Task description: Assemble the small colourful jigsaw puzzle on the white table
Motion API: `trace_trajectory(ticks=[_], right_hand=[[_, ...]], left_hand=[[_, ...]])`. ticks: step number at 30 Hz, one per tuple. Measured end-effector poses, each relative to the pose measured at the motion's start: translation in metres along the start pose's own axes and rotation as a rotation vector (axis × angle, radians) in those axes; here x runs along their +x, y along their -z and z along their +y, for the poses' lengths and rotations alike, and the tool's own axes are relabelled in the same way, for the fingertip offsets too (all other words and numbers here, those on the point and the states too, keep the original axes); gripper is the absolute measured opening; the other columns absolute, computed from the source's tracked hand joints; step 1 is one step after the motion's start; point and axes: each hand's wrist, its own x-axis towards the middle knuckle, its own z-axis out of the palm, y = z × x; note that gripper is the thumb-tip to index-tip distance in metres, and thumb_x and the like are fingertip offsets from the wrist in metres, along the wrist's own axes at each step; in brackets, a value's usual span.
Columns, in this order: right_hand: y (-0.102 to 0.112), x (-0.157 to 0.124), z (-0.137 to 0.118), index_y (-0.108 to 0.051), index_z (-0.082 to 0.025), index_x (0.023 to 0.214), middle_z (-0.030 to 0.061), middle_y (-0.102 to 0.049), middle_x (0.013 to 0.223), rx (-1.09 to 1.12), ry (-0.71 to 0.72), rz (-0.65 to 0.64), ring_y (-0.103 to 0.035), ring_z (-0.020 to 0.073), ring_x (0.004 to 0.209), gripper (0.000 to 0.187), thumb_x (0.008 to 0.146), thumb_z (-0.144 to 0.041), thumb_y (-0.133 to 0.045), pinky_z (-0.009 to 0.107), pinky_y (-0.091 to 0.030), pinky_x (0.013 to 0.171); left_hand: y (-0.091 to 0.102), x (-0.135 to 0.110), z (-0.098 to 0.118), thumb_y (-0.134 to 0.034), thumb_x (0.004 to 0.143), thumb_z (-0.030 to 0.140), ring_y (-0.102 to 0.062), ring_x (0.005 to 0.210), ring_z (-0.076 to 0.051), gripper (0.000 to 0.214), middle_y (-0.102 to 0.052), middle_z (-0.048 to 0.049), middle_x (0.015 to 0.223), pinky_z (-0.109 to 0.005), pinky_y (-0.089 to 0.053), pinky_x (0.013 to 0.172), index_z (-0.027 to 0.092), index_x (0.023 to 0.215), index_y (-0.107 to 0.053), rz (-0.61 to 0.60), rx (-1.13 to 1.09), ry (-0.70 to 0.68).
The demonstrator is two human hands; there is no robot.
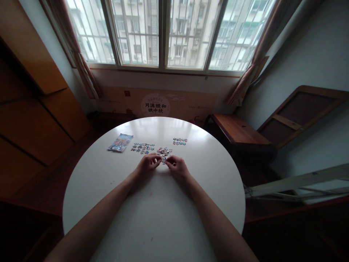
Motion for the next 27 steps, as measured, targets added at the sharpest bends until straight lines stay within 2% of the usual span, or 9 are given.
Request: trace_trajectory(ticks=[8, 27], right_hand=[[0.0012, -0.0003, -0.0043, -0.061, -0.015, 0.073, 0.0019, -0.061, 0.064, 0.009, -0.014, 0.002, -0.054, 0.012, 0.058, 0.013, 0.075, -0.027, -0.056, 0.023, -0.042, 0.055], [-0.0001, -0.0003, -0.0005, -0.063, -0.014, 0.074, 0.0018, -0.062, 0.063, 0.001, -0.009, 0.0, -0.053, 0.0116, 0.058, 0.013, 0.075, -0.026, -0.058, 0.023, -0.042, 0.056]], left_hand=[[0.0015, -0.0012, 0.0054, -0.061, 0.078, 0.03, -0.052, 0.053, -0.006, 0.018, -0.062, -0.0019, 0.073, -0.016, -0.042, 0.047, 0.014, 0.083, -0.067, -0.02, -0.031, 0.032], [0.0016, -0.0005, 0.004, -0.061, 0.076, 0.024, -0.052, 0.052, -0.005, 0.014, -0.061, -0.0013, 0.07, -0.015, -0.042, 0.048, 0.013, 0.083, -0.066, -0.023, -0.049, 0.035]])
